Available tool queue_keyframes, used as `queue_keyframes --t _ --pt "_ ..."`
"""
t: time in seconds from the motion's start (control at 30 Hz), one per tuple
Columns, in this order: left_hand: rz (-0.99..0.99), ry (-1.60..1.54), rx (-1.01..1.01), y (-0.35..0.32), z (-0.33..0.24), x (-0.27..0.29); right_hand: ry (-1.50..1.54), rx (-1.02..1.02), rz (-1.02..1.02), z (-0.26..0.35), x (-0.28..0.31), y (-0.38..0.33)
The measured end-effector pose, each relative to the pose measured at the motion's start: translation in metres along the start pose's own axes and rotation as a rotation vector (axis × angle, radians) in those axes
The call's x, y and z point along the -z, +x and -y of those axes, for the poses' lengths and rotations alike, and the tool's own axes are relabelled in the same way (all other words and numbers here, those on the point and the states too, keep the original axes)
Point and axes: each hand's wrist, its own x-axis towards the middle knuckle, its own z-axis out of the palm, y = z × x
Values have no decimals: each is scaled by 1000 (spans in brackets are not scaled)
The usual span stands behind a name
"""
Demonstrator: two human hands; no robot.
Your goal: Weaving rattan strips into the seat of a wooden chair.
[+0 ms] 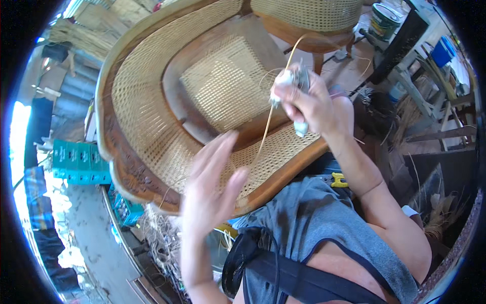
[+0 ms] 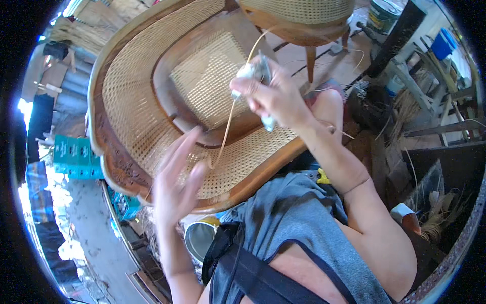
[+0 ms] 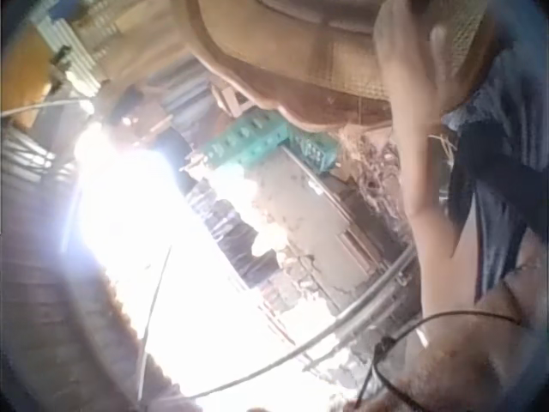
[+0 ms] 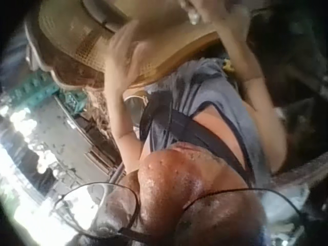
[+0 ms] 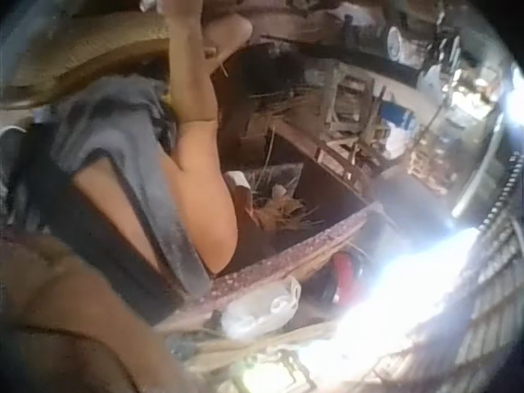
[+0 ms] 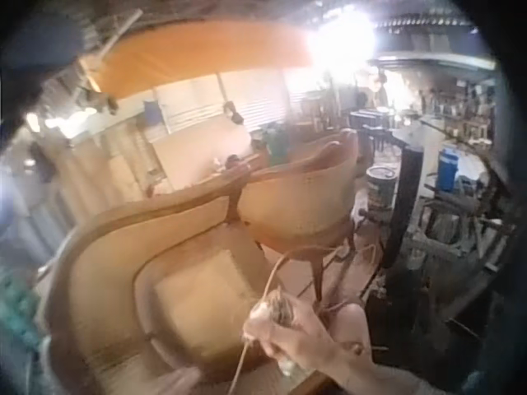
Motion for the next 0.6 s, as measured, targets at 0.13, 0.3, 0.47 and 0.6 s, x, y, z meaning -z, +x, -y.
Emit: queue_keyframes --t 0.13,0.3,0.47,0.6 --pt "70 -244 41 51 -10 -50 70 7 -51 -2 -30 -15" --pt "73 -117 -90 54 -9 -50 -202 216 -230 -13 4 8" --pt "80 90 27 -5 -10 12 -368 207 -463 -17 87 57" --pt "-43 225 213 -86 9 88 -479 342 -534 -3 163 91"
